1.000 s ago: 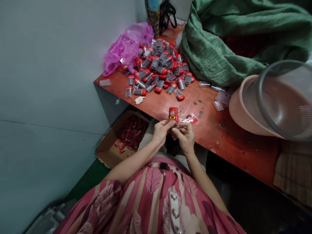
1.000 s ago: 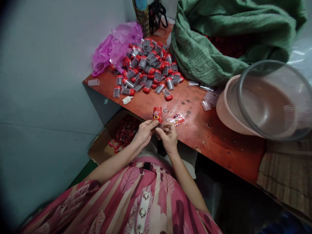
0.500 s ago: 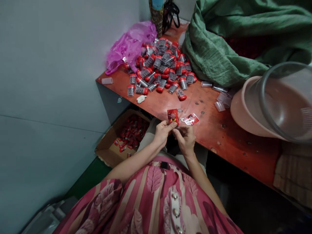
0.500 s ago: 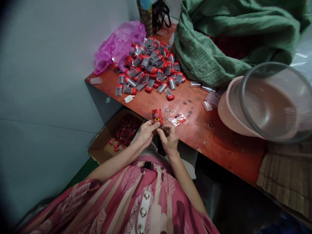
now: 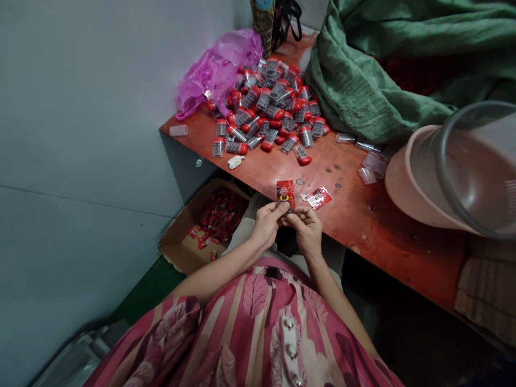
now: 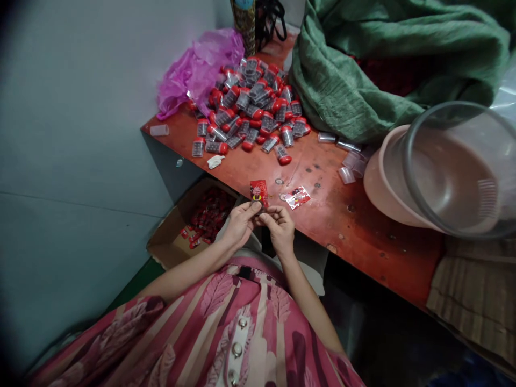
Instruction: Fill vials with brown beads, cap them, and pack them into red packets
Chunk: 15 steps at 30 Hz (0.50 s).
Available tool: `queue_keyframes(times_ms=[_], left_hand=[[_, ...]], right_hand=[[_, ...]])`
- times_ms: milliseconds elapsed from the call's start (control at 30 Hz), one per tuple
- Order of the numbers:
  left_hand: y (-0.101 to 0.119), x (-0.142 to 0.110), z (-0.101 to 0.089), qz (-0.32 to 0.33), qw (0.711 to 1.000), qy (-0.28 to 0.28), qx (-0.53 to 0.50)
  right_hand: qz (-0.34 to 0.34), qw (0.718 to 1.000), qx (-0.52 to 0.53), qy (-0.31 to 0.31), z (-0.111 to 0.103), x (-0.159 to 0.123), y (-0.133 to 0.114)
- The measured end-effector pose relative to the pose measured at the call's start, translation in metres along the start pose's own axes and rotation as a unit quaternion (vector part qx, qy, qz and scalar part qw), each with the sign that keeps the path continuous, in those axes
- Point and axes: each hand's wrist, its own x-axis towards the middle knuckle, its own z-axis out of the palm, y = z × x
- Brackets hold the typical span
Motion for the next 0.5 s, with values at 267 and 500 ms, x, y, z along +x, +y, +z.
queue_keyframes(times_ms=[267, 500], left_hand=[[0.014, -0.015, -0.052, 0.025, 0.994, 0.091, -0.051], [0.015, -0.019, -0.072, 0.066, 0.971, 0.162, 0.164]], right_hand=[[0.03, 0.998, -0.025, -0.058, 0.009, 0.01, 0.001], [-0.034, 0.997, -0.064, 0.023, -0.028, 0.003, -0.022]])
